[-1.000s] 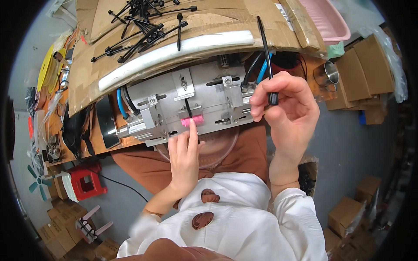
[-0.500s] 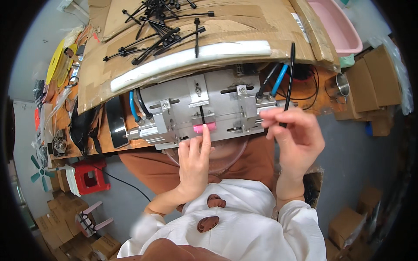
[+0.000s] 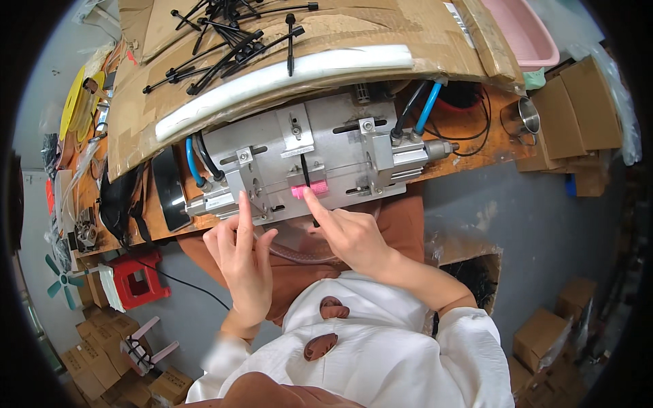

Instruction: The person picks up mascara brushes from a pile, places them one at a time into a machine to be processed, and then removes the finished brushes and places them into a bowl.

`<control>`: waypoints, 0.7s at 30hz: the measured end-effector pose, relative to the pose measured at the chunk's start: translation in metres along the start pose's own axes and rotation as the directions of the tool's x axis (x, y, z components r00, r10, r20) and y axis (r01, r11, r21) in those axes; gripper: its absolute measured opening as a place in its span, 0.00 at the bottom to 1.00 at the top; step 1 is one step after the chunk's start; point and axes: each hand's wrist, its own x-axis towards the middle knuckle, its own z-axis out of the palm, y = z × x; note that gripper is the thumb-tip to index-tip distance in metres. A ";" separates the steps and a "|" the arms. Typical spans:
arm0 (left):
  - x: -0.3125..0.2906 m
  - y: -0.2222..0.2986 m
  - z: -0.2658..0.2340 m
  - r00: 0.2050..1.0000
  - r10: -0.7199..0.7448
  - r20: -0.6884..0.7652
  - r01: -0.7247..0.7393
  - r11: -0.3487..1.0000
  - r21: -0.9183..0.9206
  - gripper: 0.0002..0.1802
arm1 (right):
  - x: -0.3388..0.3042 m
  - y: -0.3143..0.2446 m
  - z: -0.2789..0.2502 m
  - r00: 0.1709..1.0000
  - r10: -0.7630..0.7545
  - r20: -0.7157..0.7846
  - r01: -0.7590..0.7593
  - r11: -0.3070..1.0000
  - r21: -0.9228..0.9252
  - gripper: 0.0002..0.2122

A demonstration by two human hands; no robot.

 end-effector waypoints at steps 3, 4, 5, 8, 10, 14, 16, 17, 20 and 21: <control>-0.001 0.000 -0.004 1.000 -0.019 0.019 0.019 1.000 -0.005 0.40 | 0.003 0.002 0.002 1.000 0.025 -0.001 -0.025 0.999 0.022 0.33; 0.000 -0.001 -0.005 1.000 -0.022 0.010 0.022 1.000 0.004 0.40 | 0.003 0.002 0.001 1.000 0.017 0.002 -0.017 1.000 0.017 0.33; 0.002 -0.001 -0.006 1.000 -0.026 0.015 0.026 1.000 -0.011 0.39 | 0.003 0.001 0.000 1.000 0.006 0.005 -0.006 1.000 0.014 0.32; 0.013 -0.004 -0.013 0.999 -0.032 0.031 0.032 0.999 -0.018 0.39 | 0.004 -0.001 -0.005 0.999 0.029 0.019 -0.029 1.000 0.003 0.32; 0.028 -0.010 -0.024 0.998 0.068 -0.005 -0.068 0.998 0.012 0.39 | 0.006 -0.001 -0.015 0.999 0.031 0.030 -0.030 0.999 -0.017 0.32; 0.104 -0.040 -0.039 0.967 0.126 -0.220 -0.125 0.992 0.020 0.18 | 0.050 -0.009 -0.071 0.993 -0.098 0.061 0.104 0.988 -0.110 0.26; 0.149 -0.068 -0.049 0.952 0.216 -0.219 -0.196 0.975 0.106 0.13 | 0.105 -0.011 -0.077 0.946 -0.316 -0.073 0.301 0.939 -0.169 0.19; 0.169 -0.081 -0.048 0.940 0.274 -0.206 -0.257 0.961 0.102 0.11 | 0.138 -0.008 -0.072 0.918 -0.382 -0.104 0.351 0.908 -0.230 0.14; 0.210 -0.104 -0.038 0.956 0.294 -0.005 -0.294 0.954 -0.061 0.11 | 0.243 0.001 -0.037 0.875 -0.484 0.004 0.447 0.806 -0.389 0.05; 0.214 -0.103 -0.038 0.953 0.303 -0.008 -0.303 0.951 -0.064 0.11 | 0.270 -0.001 -0.028 0.910 -0.394 0.128 0.407 0.796 -0.448 0.04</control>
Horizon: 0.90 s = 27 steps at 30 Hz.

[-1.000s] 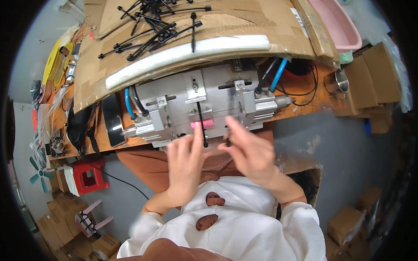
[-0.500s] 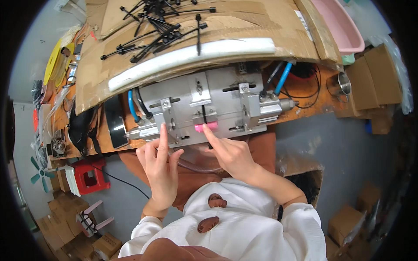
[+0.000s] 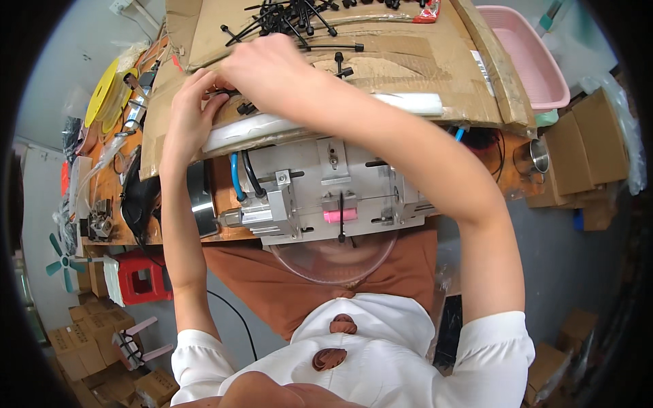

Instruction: The person picks up mascara brushes from a pile, places them one at a time into a machine to be processed, and then removes the finished brushes and places them into a bowl.

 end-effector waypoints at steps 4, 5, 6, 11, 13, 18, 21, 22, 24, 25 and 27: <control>0.001 -0.005 0.001 0.999 0.018 -0.035 -0.019 1.000 -0.013 0.10 | 0.038 0.016 0.004 0.960 -0.005 0.281 0.016 0.999 -0.036 0.05; -0.002 -0.005 0.000 0.998 -0.005 -0.068 0.000 0.997 -0.074 0.10 | 0.041 0.019 0.001 0.944 0.015 0.329 0.018 0.995 -0.099 0.05; -0.003 -0.003 -0.002 0.998 -0.011 -0.067 0.006 0.997 -0.076 0.10 | 0.040 0.024 -0.005 0.933 0.061 0.355 -0.046 0.998 -0.050 0.05; 0.000 0.025 -0.009 0.925 0.158 -0.345 -0.097 0.978 0.186 0.13 | 0.014 0.071 -0.071 0.874 0.290 0.389 -0.482 0.424 0.767 0.20; -0.012 0.034 -0.012 0.937 0.109 -0.333 -0.056 0.985 0.165 0.12 | -0.003 0.077 -0.067 0.866 0.445 0.229 -0.381 0.289 0.878 0.19; -0.056 0.073 0.000 0.913 0.027 -0.408 0.079 0.967 0.241 0.21 | -0.069 0.074 -0.097 0.755 0.651 0.076 -0.400 0.366 0.841 0.16; -0.111 0.122 0.016 0.954 0.051 -0.295 0.002 0.984 0.178 0.30 | -0.106 0.057 -0.096 0.765 0.643 -0.033 -0.344 0.451 0.824 0.18; -0.131 0.136 0.029 0.986 -0.024 -0.165 0.023 1.000 -0.009 0.32 | -0.119 0.049 -0.095 0.712 0.702 -0.003 -0.248 0.256 0.934 0.18; -0.161 0.158 0.057 0.997 -0.008 -0.080 0.006 1.000 -0.019 0.36 | -0.128 0.017 -0.107 0.664 0.746 0.051 -0.103 0.024 0.994 0.16; -0.171 0.167 0.073 0.998 -0.039 -0.039 0.037 0.999 -0.034 0.35 | -0.135 0.012 -0.106 0.661 0.749 0.053 -0.109 0.025 0.994 0.16; -0.176 0.177 0.095 0.998 -0.064 0.013 0.064 0.998 -0.005 0.34 | -0.151 0.006 -0.103 0.604 0.797 0.018 -0.132 0.078 0.988 0.17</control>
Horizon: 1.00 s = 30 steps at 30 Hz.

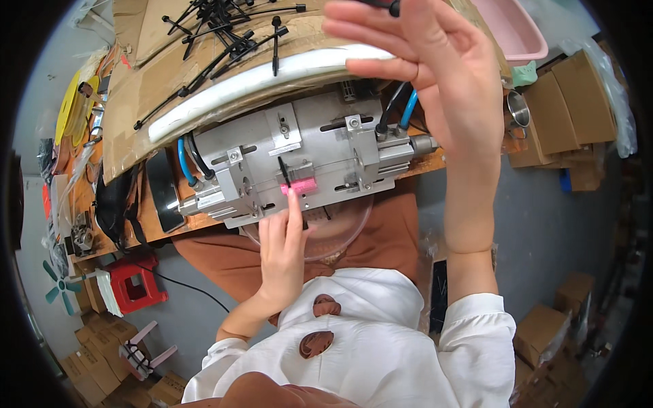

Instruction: The person picks up mascara brushes from a pile, places them one at a time into a machine to be processed, and then removes the finished brushes and places them into a bowl.

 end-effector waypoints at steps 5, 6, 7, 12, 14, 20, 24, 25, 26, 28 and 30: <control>0.005 0.006 0.011 0.994 -0.077 0.078 0.080 0.996 -0.043 0.42 | -0.021 0.003 -0.050 0.985 -0.070 0.158 0.074 0.997 -0.017 0.19; 0.009 0.009 0.013 0.995 -0.056 0.079 0.062 0.996 -0.069 0.42 | -0.028 -0.007 -0.045 0.987 -0.076 0.143 0.083 0.996 -0.043 0.19; 0.007 0.007 0.011 0.993 -0.073 0.087 0.078 0.995 -0.054 0.41 | -0.032 -0.007 -0.031 0.984 -0.102 0.148 0.116 0.990 -0.085 0.18; 0.003 0.004 0.009 0.989 -0.095 0.116 0.098 0.995 -0.020 0.40 | -0.063 0.010 -0.004 0.983 -0.182 0.007 0.180 0.962 -0.204 0.12; 0.002 0.002 0.006 0.984 -0.068 0.166 0.060 0.997 0.055 0.37 | -0.086 0.023 -0.005 0.993 -0.096 0.072 0.114 0.943 -0.314 0.16; 0.074 -0.057 -0.078 0.988 -0.082 -0.134 0.086 0.996 0.026 0.22 | -0.153 0.073 -0.001 0.887 -0.036 0.461 0.394 0.582 -0.712 0.29; 0.127 -0.176 -0.139 0.999 0.030 -0.043 -0.017 0.960 0.280 0.08 | -0.157 0.097 0.015 0.865 -0.025 0.500 0.409 0.612 -0.677 0.29; 0.130 -0.181 -0.141 0.999 0.032 -0.042 -0.019 0.960 0.281 0.08 | -0.156 0.100 0.016 0.863 -0.017 0.505 0.420 0.580 -0.698 0.29; 0.133 -0.185 -0.145 0.997 -0.063 0.054 0.056 0.991 0.121 0.07 | -0.154 0.101 0.017 0.863 -0.019 0.505 0.421 0.580 -0.697 0.29; 0.135 -0.186 -0.146 0.978 -0.131 0.164 0.140 0.989 -0.040 0.07 | -0.153 0.104 0.017 0.868 0.004 0.496 0.403 0.578 -0.710 0.30; 0.132 -0.185 -0.150 0.971 -0.143 0.192 0.153 0.988 -0.034 0.08 | -0.152 0.102 0.018 0.870 0.012 0.494 0.394 0.586 -0.708 0.30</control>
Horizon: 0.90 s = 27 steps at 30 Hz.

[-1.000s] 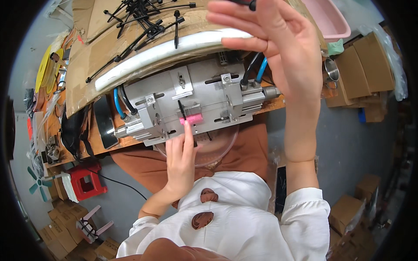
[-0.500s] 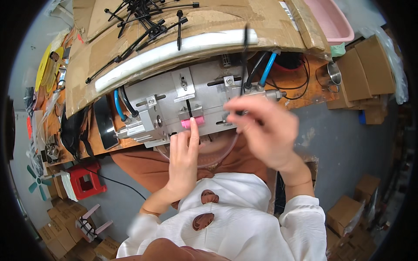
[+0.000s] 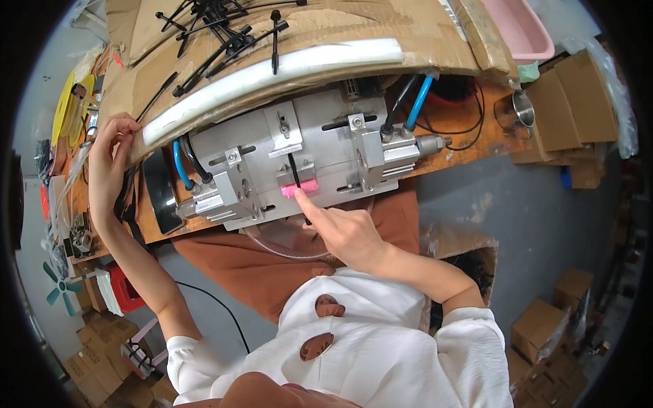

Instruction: The person picks up mascara brushes from a pile, places them one at a time into a machine to be processed, and then removes the finished brushes and places them into a bowl.

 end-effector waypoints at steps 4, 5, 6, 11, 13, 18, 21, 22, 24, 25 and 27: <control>0.003 -0.004 0.004 0.999 0.031 -0.014 -0.032 0.999 -0.030 0.09 | 0.015 -0.007 -0.031 0.981 0.015 0.196 0.003 0.996 -0.087 0.29; 0.003 -0.002 0.005 0.999 0.025 -0.032 -0.026 0.999 -0.030 0.09 | 0.026 -0.004 -0.043 0.984 -0.099 0.147 0.120 0.982 -0.148 0.27; -0.001 0.000 0.005 0.999 0.006 -0.049 -0.008 1.000 -0.023 0.10 | 0.043 -0.002 -0.054 0.973 -0.186 0.137 0.211 0.957 -0.199 0.24; 0.006 0.013 0.000 0.997 0.058 -0.042 -0.055 0.996 0.077 0.12 | 0.195 0.024 -0.081 0.831 -0.548 -0.095 0.398 0.704 -0.588 0.10; 0.005 0.009 0.000 0.995 0.071 -0.065 -0.067 0.995 0.073 0.11 | 0.236 0.041 -0.080 0.895 -0.401 0.198 0.444 0.750 -0.490 0.07; -0.021 0.017 0.028 0.932 0.056 -0.359 -0.054 0.998 0.015 0.08 | 0.255 0.053 -0.084 0.900 -0.404 0.164 0.435 0.805 -0.403 0.03; -0.052 0.051 0.060 0.874 0.064 -0.482 -0.101 0.994 -0.051 0.13 | 0.248 0.051 -0.102 0.912 -0.403 0.071 0.371 0.740 -0.561 0.04; -0.064 0.077 0.070 0.892 0.044 -0.449 -0.084 0.994 -0.069 0.19 | 0.249 0.061 -0.111 0.901 -0.434 0.020 0.370 0.740 -0.561 0.07; -0.093 0.103 0.102 0.919 0.140 -0.369 -0.150 0.989 0.002 0.38 | 0.243 0.052 -0.124 0.976 -0.205 -0.067 0.178 0.941 -0.287 0.11; -0.107 0.120 0.110 0.953 0.176 -0.246 -0.171 0.984 0.043 0.44 | 0.241 0.046 -0.135 0.991 -0.106 -0.077 0.085 0.968 -0.237 0.12; -0.125 0.139 0.136 0.979 0.178 -0.098 -0.172 0.983 0.070 0.36 | 0.237 0.040 -0.141 0.993 0.081 -0.091 -0.081 0.997 0.007 0.12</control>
